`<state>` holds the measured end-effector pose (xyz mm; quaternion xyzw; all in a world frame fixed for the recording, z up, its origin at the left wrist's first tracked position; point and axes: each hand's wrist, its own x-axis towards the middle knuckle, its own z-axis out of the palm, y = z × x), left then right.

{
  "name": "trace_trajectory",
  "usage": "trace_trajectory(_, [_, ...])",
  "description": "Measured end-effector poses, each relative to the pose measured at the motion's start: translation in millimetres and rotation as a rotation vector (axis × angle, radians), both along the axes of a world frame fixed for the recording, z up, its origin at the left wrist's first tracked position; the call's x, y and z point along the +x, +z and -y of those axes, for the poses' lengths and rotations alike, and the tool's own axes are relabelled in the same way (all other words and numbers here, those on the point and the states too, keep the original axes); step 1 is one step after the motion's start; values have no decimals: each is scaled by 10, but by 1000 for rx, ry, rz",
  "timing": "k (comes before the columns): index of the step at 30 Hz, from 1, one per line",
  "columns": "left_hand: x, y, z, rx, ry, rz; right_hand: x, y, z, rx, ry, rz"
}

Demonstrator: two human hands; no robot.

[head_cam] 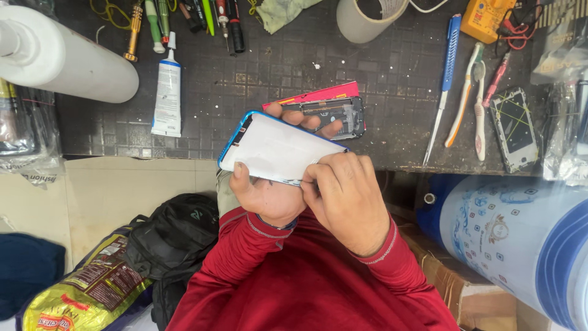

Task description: The person uses a screwdriver to fasten screws on a disassembled smartphone placed on a red box. They then attach a blue back cover to the phone, press the edges to secure it, and use a blue plastic tool to adjust the seam along the frame. The phone screen lights up during the process.

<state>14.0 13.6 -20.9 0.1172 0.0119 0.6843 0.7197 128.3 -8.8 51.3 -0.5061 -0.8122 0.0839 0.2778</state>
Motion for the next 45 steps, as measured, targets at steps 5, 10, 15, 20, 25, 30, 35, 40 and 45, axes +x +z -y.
trace_trajectory(5, [12, 6, -9, -33, 52, -84, 27, -4, -14, 15, 9, 4])
trace_trajectory(10, [21, 17, -23, -114, 78, -46, 67, 21, 6, -37, 9, -63])
trace_trajectory(15, [15, 44, -33, -151, 141, -47, 97, 110, 81, -9, -1, -38])
trace_trajectory(20, [-17, 74, -41, -151, 197, -52, 80, 133, 170, 36, -85, 103])
trace_trajectory(25, [12, 79, -45, -192, 274, -71, -12, 4, 233, 26, -135, 55])
trace_trajectory(30, [16, 65, -29, -170, 285, -89, -43, -51, 255, -20, -145, -79])
trace_trajectory(35, [43, 65, 12, -128, 271, -106, 2, -11, 192, -135, -142, -107])
trace_trajectory(40, [47, 91, -3, -166, 270, -162, 35, 34, 149, -148, -132, -140])
trace_trajectory(45, [9, 104, -30, -272, 212, -369, 67, 59, 145, -133, -187, -179])
